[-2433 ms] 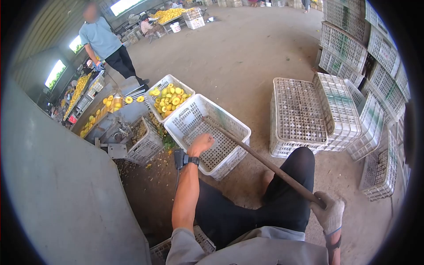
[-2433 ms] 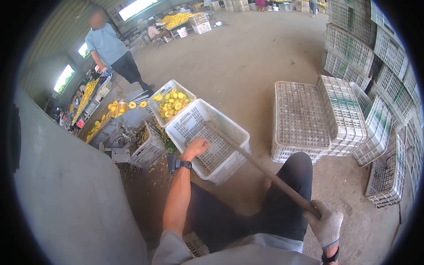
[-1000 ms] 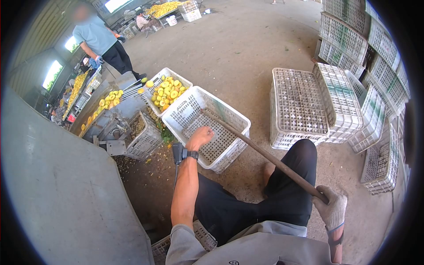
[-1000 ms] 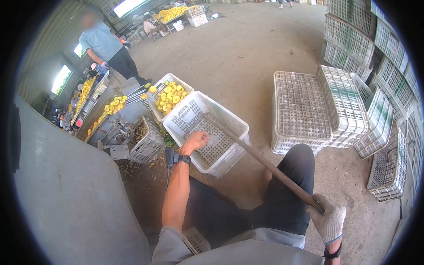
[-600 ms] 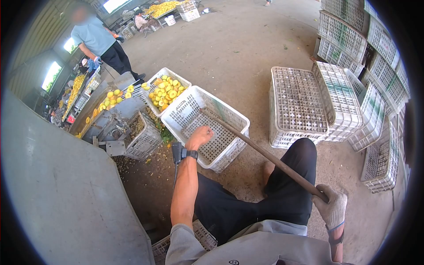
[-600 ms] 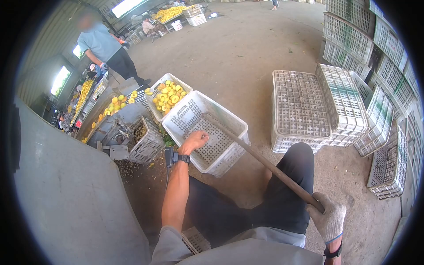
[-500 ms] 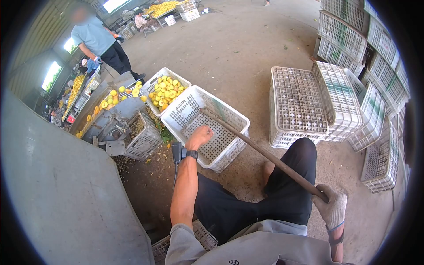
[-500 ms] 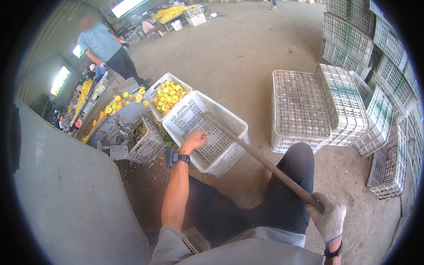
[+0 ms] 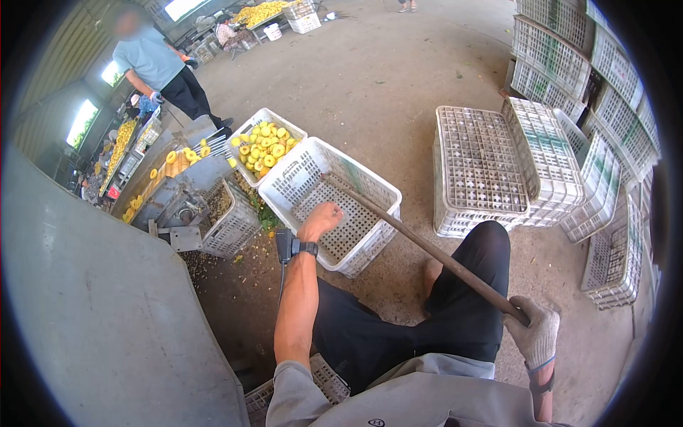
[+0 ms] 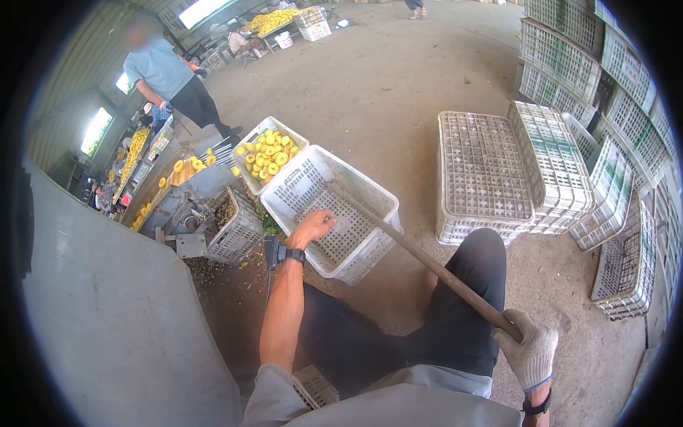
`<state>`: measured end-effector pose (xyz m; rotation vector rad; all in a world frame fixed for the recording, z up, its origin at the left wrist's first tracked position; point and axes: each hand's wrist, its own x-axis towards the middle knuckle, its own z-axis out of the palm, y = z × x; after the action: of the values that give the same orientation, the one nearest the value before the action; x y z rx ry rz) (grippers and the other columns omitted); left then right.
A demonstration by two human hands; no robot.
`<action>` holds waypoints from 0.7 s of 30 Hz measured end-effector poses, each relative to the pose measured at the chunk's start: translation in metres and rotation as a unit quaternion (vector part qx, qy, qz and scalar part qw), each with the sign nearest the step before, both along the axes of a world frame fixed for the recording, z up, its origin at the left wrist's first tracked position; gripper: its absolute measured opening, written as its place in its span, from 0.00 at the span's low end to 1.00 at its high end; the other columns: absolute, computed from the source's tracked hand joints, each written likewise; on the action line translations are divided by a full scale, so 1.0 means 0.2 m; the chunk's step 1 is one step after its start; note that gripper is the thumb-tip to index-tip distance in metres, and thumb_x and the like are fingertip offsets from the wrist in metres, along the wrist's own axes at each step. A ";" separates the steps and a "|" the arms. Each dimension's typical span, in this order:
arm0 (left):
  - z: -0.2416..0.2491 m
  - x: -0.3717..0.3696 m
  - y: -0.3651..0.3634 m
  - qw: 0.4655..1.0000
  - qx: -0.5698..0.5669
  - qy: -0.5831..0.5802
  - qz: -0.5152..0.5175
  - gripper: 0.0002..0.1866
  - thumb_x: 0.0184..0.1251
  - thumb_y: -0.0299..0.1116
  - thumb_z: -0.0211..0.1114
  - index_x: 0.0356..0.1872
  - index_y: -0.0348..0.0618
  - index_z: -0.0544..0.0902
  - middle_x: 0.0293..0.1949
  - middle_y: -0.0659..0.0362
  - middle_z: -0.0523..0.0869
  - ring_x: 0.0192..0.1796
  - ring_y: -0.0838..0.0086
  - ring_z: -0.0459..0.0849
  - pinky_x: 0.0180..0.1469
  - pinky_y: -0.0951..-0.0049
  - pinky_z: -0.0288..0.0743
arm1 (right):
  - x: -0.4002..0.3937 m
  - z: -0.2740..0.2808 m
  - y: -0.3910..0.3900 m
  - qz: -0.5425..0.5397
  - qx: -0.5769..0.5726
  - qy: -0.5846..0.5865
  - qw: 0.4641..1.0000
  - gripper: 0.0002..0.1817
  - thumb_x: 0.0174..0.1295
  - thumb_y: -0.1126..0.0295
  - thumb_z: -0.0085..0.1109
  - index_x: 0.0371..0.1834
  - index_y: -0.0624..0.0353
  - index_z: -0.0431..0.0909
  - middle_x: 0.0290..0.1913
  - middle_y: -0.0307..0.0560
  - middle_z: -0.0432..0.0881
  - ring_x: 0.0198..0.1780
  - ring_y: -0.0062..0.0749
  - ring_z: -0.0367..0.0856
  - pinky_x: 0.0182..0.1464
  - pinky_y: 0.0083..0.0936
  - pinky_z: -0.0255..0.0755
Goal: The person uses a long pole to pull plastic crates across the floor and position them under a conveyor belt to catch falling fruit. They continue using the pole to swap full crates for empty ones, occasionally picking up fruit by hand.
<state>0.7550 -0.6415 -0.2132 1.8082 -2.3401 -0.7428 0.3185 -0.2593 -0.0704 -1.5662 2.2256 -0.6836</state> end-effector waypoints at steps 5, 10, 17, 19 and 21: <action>0.00 0.00 0.00 1.000 -0.005 -0.002 -0.004 0.18 0.75 0.42 0.67 0.53 0.36 0.89 0.52 0.40 0.91 0.58 0.48 0.88 0.63 0.53 0.79 | 0.00 0.00 0.00 0.004 -0.005 0.004 1.000 0.21 0.50 0.68 0.78 0.50 0.58 0.91 0.37 0.55 0.92 0.39 0.43 0.94 0.46 0.33 0.84; -0.01 0.01 -0.01 1.000 -0.003 -0.005 -0.002 0.19 0.75 0.42 0.67 0.53 0.36 0.89 0.52 0.40 0.91 0.58 0.48 0.88 0.63 0.54 0.79 | 0.00 0.01 0.00 0.008 -0.004 0.008 1.000 0.21 0.50 0.67 0.79 0.49 0.57 0.90 0.37 0.54 0.92 0.39 0.44 0.93 0.46 0.34 0.84; -0.01 0.01 0.00 1.000 -0.010 0.002 -0.001 0.19 0.75 0.42 0.65 0.53 0.36 0.89 0.52 0.40 0.91 0.57 0.48 0.88 0.61 0.54 0.79 | 0.00 0.01 0.00 0.004 -0.003 0.007 1.000 0.20 0.50 0.67 0.79 0.49 0.57 0.91 0.38 0.53 0.92 0.39 0.44 0.93 0.46 0.34 0.84; 0.02 -0.01 0.01 1.000 -0.001 -0.008 0.002 0.20 0.75 0.42 0.66 0.54 0.35 0.88 0.52 0.40 0.91 0.58 0.49 0.88 0.63 0.54 0.79 | 0.01 0.01 -0.01 0.005 -0.002 0.007 1.000 0.20 0.49 0.68 0.79 0.48 0.57 0.91 0.38 0.53 0.92 0.39 0.44 0.93 0.46 0.34 0.84; 0.00 0.01 0.00 1.000 -0.010 -0.006 -0.001 0.19 0.75 0.42 0.65 0.54 0.36 0.89 0.52 0.41 0.91 0.58 0.48 0.88 0.62 0.54 0.79 | 0.01 0.02 -0.01 0.004 -0.002 0.005 1.000 0.20 0.49 0.68 0.79 0.48 0.57 0.91 0.38 0.52 0.92 0.39 0.44 0.93 0.46 0.33 0.84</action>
<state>0.7562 -0.6411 -0.2137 1.8065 -2.3493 -0.7070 0.3209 -0.2612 -0.0673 -1.5828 2.2251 -0.6809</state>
